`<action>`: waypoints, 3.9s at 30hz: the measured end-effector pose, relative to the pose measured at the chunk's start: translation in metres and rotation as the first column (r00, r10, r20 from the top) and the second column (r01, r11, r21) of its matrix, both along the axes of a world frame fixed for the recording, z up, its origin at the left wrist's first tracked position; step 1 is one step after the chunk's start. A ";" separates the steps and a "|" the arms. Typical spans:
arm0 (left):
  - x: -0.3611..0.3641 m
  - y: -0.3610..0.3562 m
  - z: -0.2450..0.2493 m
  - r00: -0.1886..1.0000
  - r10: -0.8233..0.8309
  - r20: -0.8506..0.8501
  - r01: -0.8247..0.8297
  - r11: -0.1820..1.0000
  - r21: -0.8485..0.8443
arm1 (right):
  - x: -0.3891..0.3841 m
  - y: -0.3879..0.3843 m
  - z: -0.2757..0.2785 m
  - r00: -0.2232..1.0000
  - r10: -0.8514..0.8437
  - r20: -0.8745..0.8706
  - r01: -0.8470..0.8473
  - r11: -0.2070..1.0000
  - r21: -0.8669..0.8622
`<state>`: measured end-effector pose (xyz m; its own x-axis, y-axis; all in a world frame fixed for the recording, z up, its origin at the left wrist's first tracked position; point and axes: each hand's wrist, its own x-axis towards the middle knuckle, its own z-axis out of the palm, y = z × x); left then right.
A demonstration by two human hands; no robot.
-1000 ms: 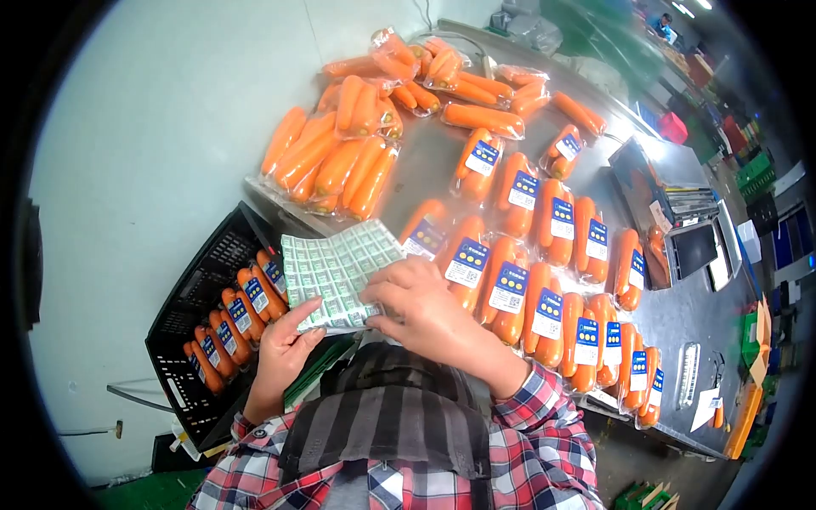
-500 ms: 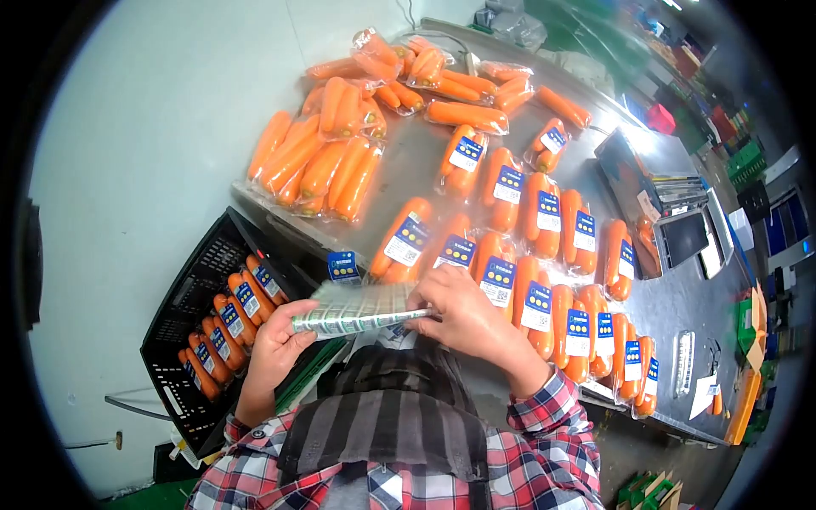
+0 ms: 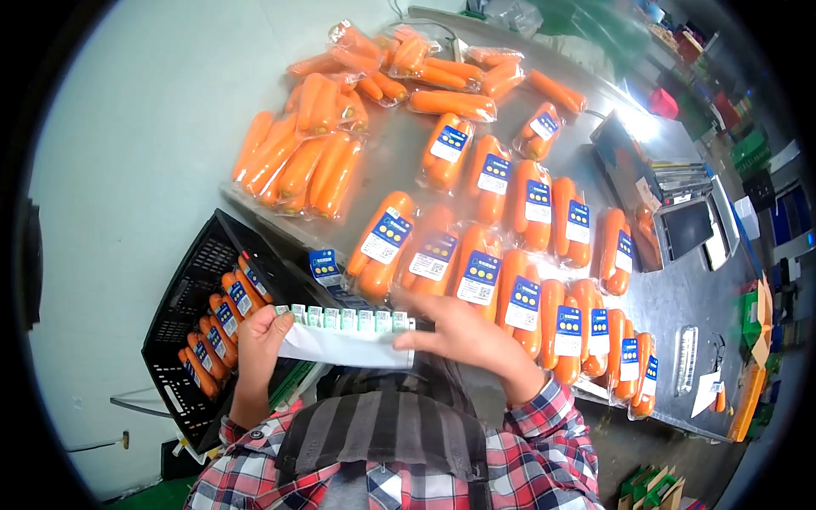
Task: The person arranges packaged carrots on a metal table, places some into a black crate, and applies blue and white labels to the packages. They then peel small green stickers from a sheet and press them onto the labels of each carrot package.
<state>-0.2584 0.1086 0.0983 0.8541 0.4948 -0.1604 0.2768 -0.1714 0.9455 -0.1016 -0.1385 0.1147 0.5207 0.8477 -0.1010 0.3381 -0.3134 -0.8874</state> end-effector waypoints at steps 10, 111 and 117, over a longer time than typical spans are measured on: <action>0.034 -0.015 0.033 0.973 -0.181 -0.143 0.191 0.980 0.058 | 0.030 0.006 -0.018 0.940 0.217 0.263 -0.224 0.975 -0.002; 0.104 -0.043 -0.039 0.663 -0.745 -0.078 0.632 0.612 -0.476 | 0.065 -0.200 -0.090 0.341 -0.939 -0.040 0.865 0.330 -0.378; 0.100 -0.067 -0.033 0.653 -0.755 -0.067 0.652 0.604 -0.458 | 0.053 -0.180 -0.087 0.436 -0.569 0.697 0.898 0.227 -0.377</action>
